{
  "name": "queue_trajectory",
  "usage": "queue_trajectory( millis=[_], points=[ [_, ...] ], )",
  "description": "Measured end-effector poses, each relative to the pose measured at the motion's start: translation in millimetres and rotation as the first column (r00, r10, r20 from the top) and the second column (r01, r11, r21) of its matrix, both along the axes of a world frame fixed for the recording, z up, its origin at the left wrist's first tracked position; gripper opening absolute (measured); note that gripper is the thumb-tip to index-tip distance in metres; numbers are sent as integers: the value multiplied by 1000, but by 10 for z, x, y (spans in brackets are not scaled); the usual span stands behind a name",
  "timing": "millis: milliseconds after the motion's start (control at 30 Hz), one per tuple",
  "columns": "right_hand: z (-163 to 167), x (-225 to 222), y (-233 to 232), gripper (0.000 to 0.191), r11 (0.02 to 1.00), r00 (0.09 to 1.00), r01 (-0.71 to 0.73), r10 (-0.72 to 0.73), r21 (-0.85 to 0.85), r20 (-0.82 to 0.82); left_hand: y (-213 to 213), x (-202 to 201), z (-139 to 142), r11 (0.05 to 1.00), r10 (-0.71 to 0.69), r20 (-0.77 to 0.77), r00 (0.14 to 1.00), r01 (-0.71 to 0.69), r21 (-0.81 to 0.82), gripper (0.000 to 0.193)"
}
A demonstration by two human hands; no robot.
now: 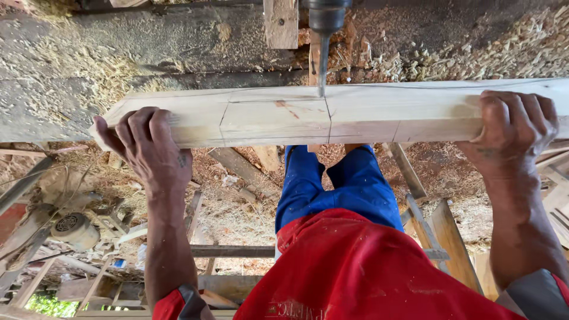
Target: The person carries a marked wooden plank to a drill press and drills a series of holes along the pencil marks, repositioning the plank under the bit between holes. They then set the plank down, pick up another piece of wood, and resume drilling holes along its marks.
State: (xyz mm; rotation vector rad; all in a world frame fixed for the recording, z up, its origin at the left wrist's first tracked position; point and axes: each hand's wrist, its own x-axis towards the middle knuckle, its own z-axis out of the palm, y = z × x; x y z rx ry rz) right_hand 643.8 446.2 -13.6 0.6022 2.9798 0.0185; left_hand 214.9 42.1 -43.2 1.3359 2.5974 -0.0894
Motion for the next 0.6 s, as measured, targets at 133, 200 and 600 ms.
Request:
queue_trajectory(
  millis=[133, 200, 600],
  points=[
    [-57, 19, 12, 33, 1000, 1000, -24, 24, -4, -12, -36, -23, -38, 999, -28, -19, 999, 28, 15, 97],
    [-94, 90, 23, 32, 1000, 1000, -19, 19, -1, -4, -78, -19, -49, 1000, 0, 28, 1000, 0, 26, 95],
    [-89, 57, 17, 34, 1000, 999, -29, 29, 8, -26, -24, -30, -96, 998, -53, -72, 996, 54, 16, 81]
  ],
)
